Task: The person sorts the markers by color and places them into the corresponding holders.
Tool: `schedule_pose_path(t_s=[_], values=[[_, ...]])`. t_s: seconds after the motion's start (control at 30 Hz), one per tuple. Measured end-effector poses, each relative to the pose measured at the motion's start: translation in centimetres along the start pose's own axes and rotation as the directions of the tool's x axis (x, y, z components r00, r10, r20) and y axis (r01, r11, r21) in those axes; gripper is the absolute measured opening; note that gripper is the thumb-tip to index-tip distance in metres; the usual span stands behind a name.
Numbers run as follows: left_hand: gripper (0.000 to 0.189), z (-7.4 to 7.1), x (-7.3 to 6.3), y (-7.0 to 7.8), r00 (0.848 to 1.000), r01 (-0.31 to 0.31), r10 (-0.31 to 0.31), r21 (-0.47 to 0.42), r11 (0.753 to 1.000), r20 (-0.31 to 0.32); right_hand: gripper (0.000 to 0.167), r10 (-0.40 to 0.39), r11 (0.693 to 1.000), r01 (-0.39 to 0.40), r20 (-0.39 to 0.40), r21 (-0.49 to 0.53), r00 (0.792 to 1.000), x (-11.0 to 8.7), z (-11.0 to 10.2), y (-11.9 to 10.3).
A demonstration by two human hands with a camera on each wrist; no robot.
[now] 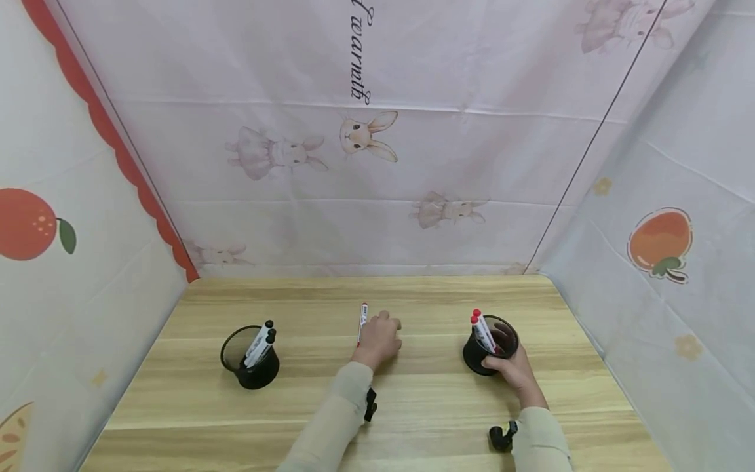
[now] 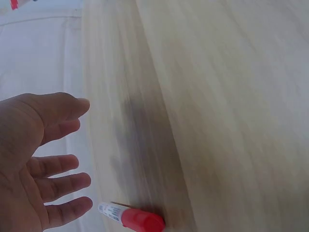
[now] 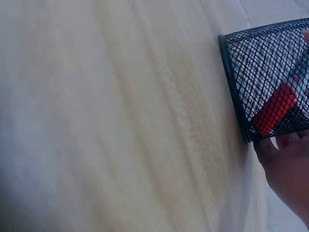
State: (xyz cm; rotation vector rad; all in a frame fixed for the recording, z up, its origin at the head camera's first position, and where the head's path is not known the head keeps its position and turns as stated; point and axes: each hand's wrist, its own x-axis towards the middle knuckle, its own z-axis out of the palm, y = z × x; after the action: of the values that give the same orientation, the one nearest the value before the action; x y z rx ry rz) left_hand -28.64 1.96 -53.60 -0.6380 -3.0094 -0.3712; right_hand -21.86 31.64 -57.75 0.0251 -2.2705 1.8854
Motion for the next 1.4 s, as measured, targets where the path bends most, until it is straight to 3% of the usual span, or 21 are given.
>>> schedule_pose_path(t_s=[0.2, 0.43, 0.63, 0.93, 1.2, 1.4], values=[[0.026, 0.2, -0.2, -0.8, 1.0, 0.008, -0.007, 0.018, 1.0, -0.014, 0.086, 0.049, 0.999, -0.049, 0.009, 0.014, 0.999, -0.3, 0.3, -1.9], [0.027, 0.5, -0.2, -1.6, 0.999, 0.033, -0.033, 0.017, 0.999, -0.031, 0.089, 0.043, 0.999, -0.043, -0.005, -0.009, 0.999, 0.1, 0.0, 0.0], [0.027, 0.5, -0.5, -2.2, 0.996, 0.074, -0.075, -0.02, 0.997, -0.057, 0.09, 0.053, 0.998, -0.053, 0.0, 0.018, 0.999, 0.1, -0.1, 0.1], [0.031, 0.6, -0.8, -3.0, 0.986, 0.162, -0.165, -0.067, 0.984, -0.038, 0.089, 0.027, 1.0, -0.027, -0.006, 0.004, 1.0, 0.1, 0.0, 0.0], [0.009, 0.9, -0.9, -3.6, 0.979, 0.202, -0.204, -0.119, 0.972, -0.005, 0.087, 0.031, 1.0, -0.031, -0.006, -0.002, 1.0, 0.0, 0.1, 0.0], [0.005, 1.1, -0.5, -3.7, 0.971, 0.237, -0.238, -0.174, 0.956, 0.011, 0.089, 0.064, 0.998, -0.064, -0.002, -0.017, 0.998, 0.0, 0.1, -0.2]])
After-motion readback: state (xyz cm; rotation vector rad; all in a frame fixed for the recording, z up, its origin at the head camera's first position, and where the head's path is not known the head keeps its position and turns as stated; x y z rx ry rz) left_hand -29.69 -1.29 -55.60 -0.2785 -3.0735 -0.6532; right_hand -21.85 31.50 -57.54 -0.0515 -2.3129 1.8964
